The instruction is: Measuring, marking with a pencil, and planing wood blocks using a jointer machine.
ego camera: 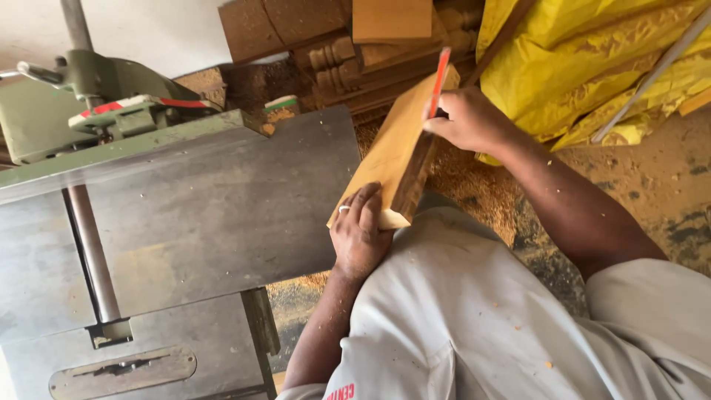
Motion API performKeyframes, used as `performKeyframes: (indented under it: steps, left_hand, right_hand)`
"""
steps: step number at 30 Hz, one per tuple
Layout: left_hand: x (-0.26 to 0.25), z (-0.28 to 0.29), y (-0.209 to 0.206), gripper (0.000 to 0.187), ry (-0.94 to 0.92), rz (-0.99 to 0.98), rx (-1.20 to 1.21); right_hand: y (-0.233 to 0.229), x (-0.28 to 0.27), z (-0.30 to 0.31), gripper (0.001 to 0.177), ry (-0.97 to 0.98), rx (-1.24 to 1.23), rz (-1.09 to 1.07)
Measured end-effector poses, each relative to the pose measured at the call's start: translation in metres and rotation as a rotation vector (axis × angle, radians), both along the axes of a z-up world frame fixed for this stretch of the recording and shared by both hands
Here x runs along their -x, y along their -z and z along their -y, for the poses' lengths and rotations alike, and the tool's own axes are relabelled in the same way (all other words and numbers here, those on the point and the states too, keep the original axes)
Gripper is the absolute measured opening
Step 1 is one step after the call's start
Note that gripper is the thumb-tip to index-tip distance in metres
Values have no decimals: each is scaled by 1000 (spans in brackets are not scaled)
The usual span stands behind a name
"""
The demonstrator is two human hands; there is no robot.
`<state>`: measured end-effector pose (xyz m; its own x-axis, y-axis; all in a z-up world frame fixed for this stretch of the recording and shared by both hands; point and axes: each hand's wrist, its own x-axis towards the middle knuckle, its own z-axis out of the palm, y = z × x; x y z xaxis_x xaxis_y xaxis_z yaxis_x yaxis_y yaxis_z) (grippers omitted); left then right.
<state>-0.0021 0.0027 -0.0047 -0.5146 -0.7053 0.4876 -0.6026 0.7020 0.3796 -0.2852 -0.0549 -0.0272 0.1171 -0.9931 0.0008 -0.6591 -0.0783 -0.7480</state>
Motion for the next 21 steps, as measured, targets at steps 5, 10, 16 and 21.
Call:
performKeyframes:
  steps: [5,10,16,21]
  left_hand:
    - [-2,5,-6,46,-2,-23,-3]
    - [-7,2,-1,46,-5,-43,-18]
    - [-7,5,-4,49,-8,-76,-21]
    - [-7,-1,2,50,-13,-71,-35]
  right_hand:
    - [-20,-18,-20,15,-74,128,-93]
    - [18,13,11,14,69,109,194]
    - [8,-14,-29,7,40,287,250]
    - [31,0,-20,8,302,196,305]
